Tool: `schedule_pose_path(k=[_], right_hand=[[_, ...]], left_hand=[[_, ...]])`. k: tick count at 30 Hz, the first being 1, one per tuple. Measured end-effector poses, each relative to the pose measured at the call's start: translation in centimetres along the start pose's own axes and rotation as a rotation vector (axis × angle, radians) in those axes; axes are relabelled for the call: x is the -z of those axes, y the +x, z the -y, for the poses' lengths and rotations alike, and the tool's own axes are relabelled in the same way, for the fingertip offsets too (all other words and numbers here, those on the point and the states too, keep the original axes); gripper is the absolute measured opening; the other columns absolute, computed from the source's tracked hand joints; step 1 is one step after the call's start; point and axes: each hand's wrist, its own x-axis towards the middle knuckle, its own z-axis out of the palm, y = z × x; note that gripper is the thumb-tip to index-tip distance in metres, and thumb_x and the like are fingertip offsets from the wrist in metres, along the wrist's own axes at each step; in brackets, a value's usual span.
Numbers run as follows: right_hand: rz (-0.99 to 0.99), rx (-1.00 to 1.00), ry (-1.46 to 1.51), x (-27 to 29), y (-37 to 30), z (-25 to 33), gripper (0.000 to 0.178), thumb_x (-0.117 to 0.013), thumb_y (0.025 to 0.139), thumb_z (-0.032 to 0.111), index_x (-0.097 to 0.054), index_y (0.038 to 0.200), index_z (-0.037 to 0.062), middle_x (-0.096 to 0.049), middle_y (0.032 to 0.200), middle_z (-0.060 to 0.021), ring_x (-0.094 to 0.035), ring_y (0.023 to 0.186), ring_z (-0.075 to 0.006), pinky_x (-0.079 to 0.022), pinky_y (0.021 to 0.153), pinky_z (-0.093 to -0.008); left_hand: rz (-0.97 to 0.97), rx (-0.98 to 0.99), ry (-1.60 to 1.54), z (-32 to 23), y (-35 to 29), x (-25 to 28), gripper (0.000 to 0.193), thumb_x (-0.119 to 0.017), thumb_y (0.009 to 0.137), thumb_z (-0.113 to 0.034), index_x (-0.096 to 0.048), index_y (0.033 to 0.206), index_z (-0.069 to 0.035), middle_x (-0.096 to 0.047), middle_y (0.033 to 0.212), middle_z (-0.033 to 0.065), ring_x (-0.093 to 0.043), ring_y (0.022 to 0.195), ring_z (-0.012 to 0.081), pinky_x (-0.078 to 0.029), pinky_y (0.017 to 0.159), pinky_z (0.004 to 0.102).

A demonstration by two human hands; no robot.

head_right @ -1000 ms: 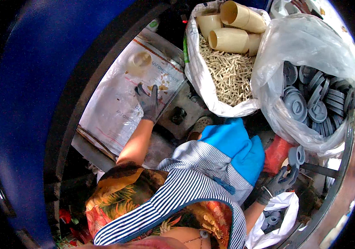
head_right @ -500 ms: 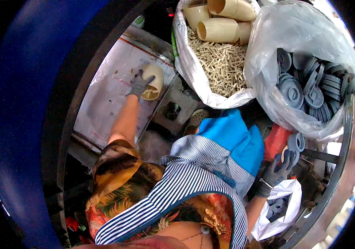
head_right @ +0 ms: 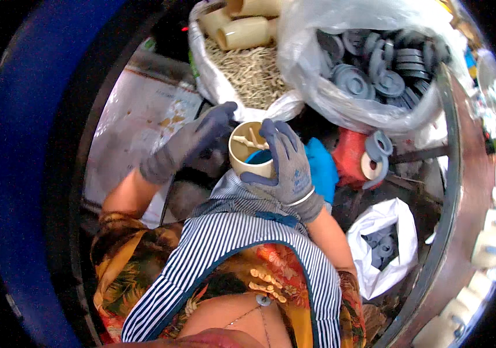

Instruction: The person repeatedly picks up a beige plastic container and a grey lid, aligns them, and presses the lid onto the container to seal it. The person then places the assembled unit aside and repeats the process with new components from nearby piles.

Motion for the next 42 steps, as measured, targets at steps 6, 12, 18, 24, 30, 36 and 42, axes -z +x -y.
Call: schedule_pose_path(k=[6,12,18,24,30,36,42], right_hand=[[-0.219,-0.264,-0.458,2.1,-4.0,2.7,0.087,-0.073,0.077,0.038,-0.036,0.142,-0.0044,-0.040,0.146,-0.0247,-0.046,0.126,-0.0419,-0.038,0.103,-0.0488],[-0.188,-0.312,-0.115,0.7,-6.9,-2.1,0.110,-0.084,0.067,0.041,-0.024,0.148,-0.0028,-0.032,0.150,-0.0272,-0.039,0.134,-0.0430,-0.034,0.110,-0.0483],[-0.242,-0.399,0.144,-3.5,-7.9,-3.9,0.117,-0.089,0.061,0.043,-0.024,0.149,0.0017,-0.038,0.147,-0.0236,-0.041,0.133,-0.0399,-0.036,0.110,-0.0470],[-0.191,-0.398,0.072,-3.0,-7.9,-4.0,0.115,-0.089,0.060,0.044,-0.028,0.147,0.0006,-0.039,0.147,-0.0238,-0.040,0.134,-0.0404,-0.036,0.110,-0.0477],[-0.261,-0.441,0.202,-2.4,-7.4,-2.9,0.114,-0.088,0.061,0.046,-0.028,0.147,-0.0007,-0.042,0.144,-0.0239,-0.044,0.130,-0.0405,-0.036,0.109,-0.0473],[-0.119,-0.471,0.309,0.9,-5.3,-3.0,0.122,-0.088,0.063,0.049,-0.019,0.150,-0.0035,-0.039,0.148,-0.0166,-0.042,0.134,-0.0262,-0.033,0.111,-0.0396],[-0.054,-0.367,0.534,4.7,-6.9,-5.3,0.088,-0.063,0.085,0.057,-0.038,0.145,-0.0016,-0.039,0.148,-0.0156,-0.034,0.140,-0.0273,-0.026,0.115,-0.0399]], left_hand=[[-0.022,-0.756,0.743,-2.0,1.2,-10.0,0.054,-0.068,0.082,-0.030,-0.054,0.131,-0.009,-0.053,0.132,0.0149,-0.048,0.126,0.0364,-0.036,0.106,0.0537],[0.068,-0.796,0.890,2.1,4.4,-10.5,0.050,-0.066,0.080,-0.037,-0.060,0.122,-0.011,-0.059,0.118,0.0121,-0.054,0.112,0.0332,-0.033,0.108,0.0563],[0.191,-0.867,0.976,3.4,5.4,-9.2,0.027,-0.067,0.080,-0.038,-0.062,0.085,-0.011,-0.062,0.086,0.0066,-0.060,0.085,0.0253,-0.046,0.082,0.0437],[0.282,-0.697,0.967,3.1,5.2,-8.9,0.030,-0.064,0.084,-0.041,-0.064,0.090,-0.011,-0.062,0.087,0.0077,-0.061,0.088,0.0260,-0.047,0.079,0.0431],[-0.070,-1.230,0.880,0.6,6.3,-4.2,0.044,-0.066,0.082,-0.040,-0.063,0.117,-0.013,-0.059,0.104,0.0117,-0.056,0.101,0.0329,-0.040,0.098,0.0522],[-0.028,-0.378,0.937,1.9,13.3,-0.1,0.059,-0.051,0.095,-0.046,-0.049,0.140,-0.008,-0.050,0.142,0.0152,-0.047,0.128,0.0339,-0.030,0.113,0.0453],[0.501,-0.101,-0.541,6.3,9.4,-8.9,0.065,-0.030,0.102,-0.050,-0.039,0.144,-0.001,-0.051,0.141,0.0135,-0.049,0.128,0.0206,-0.035,0.111,0.0365]])
